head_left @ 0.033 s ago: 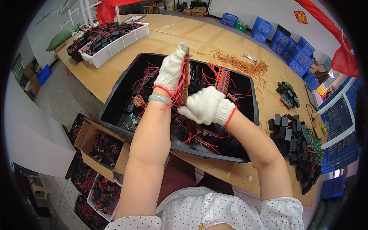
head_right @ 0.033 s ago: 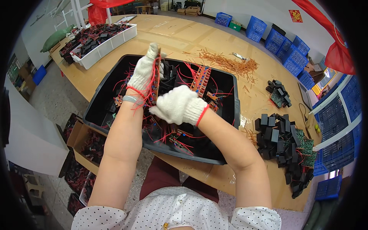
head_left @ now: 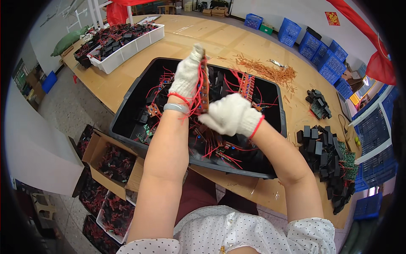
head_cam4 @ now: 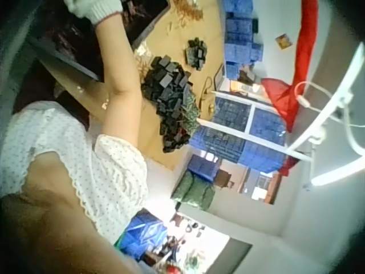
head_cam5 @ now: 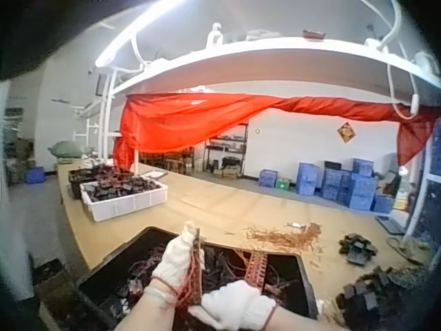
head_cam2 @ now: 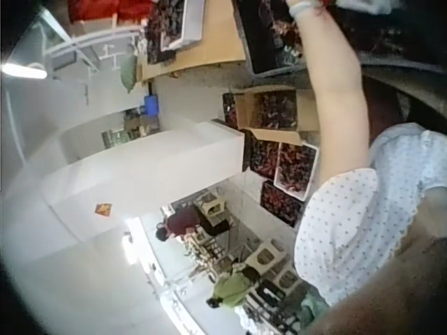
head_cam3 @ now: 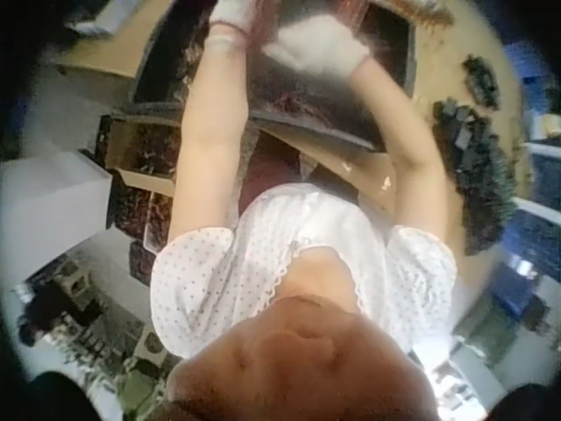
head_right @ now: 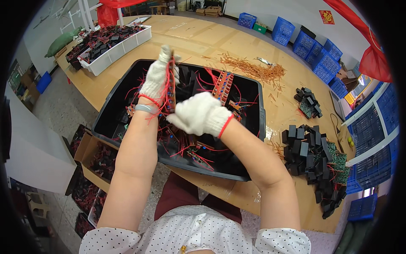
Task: The person trims wires from circuit boards using pliers and snaps the circuit boards apart by hand, placing the pieces into a tray.
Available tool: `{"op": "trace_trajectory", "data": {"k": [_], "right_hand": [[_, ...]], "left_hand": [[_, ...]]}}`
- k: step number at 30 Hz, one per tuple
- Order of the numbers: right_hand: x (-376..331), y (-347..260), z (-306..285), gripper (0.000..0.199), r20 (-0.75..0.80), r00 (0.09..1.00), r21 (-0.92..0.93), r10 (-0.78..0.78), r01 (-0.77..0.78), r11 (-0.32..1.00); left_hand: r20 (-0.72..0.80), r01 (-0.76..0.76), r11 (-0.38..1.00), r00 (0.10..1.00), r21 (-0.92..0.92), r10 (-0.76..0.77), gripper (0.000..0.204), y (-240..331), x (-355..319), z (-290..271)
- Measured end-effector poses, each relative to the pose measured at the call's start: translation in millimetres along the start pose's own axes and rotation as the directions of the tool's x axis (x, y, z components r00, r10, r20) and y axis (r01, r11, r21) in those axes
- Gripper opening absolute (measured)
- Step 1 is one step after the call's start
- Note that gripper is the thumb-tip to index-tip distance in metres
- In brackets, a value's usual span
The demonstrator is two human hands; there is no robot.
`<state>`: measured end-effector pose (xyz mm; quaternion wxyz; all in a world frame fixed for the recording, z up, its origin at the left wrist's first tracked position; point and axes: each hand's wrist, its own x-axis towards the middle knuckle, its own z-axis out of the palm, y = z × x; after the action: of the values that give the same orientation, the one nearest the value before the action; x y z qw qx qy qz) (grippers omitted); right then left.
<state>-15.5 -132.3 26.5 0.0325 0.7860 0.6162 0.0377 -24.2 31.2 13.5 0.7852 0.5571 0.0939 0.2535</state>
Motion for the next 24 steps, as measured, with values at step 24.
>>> {"op": "trace_trajectory", "data": {"k": [24], "right_hand": [[0.7, 0.3, -2.0, 0.064, 0.037, 0.997, -0.035, 0.063, -0.062, 0.997]], "left_hand": [[0.100, 0.078, 0.981, 0.990, 0.179, -0.097, 0.065, -1.7, -11.7, 12.5]]}}
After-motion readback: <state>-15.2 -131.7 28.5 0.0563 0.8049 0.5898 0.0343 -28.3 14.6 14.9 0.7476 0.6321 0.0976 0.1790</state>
